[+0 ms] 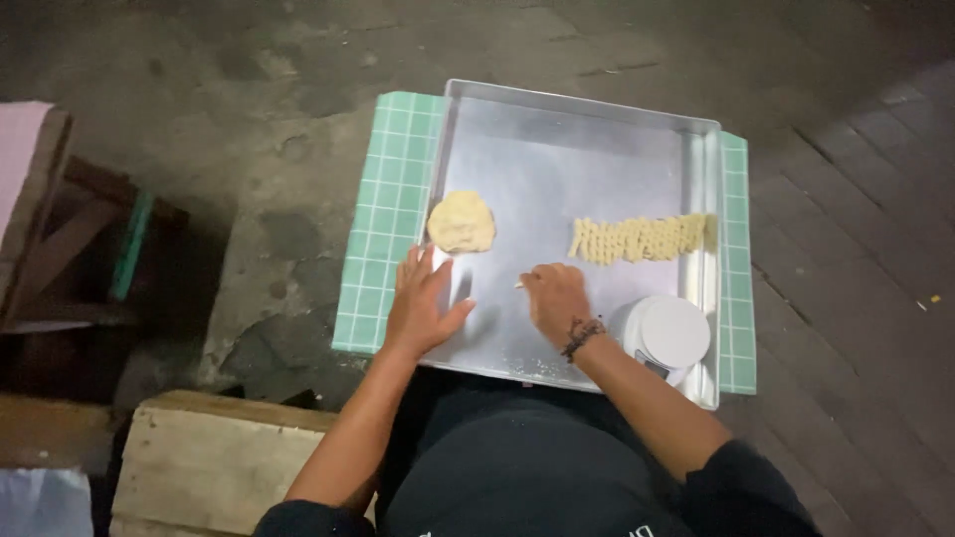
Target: Rolling dough into thin strips and braiding them together on a metal tray.
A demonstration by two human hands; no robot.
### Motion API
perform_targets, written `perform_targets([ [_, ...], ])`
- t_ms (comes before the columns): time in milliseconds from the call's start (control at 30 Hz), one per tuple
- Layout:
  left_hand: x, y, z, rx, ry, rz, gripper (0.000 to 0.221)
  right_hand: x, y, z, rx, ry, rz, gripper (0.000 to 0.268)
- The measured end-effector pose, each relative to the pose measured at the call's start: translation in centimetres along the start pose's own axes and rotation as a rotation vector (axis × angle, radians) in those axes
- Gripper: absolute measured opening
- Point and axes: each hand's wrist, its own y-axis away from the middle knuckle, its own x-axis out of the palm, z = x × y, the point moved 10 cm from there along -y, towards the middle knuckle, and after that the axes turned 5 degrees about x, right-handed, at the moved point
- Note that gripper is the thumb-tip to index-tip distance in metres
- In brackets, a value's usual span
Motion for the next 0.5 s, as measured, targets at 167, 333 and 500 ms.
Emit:
perform_targets([
  [167,0.1,0.4,0.1,0.023,-0.025,-0.021,0.077,2.1,1.6,-0.8,-0.033,-0.075,0.087,0.020],
  [333,0.0,0.3,0.0,0.026,-0.038,-0.030,0.076,1.0,4.3,1.5,0.011,-0.224,0.328,0.026],
  [500,-0.2,0.1,-0.3,0.002,-0.009,-0.004,0.076,0.8,5.8,2.5,-0.080,-0.193,0.297,0.025],
])
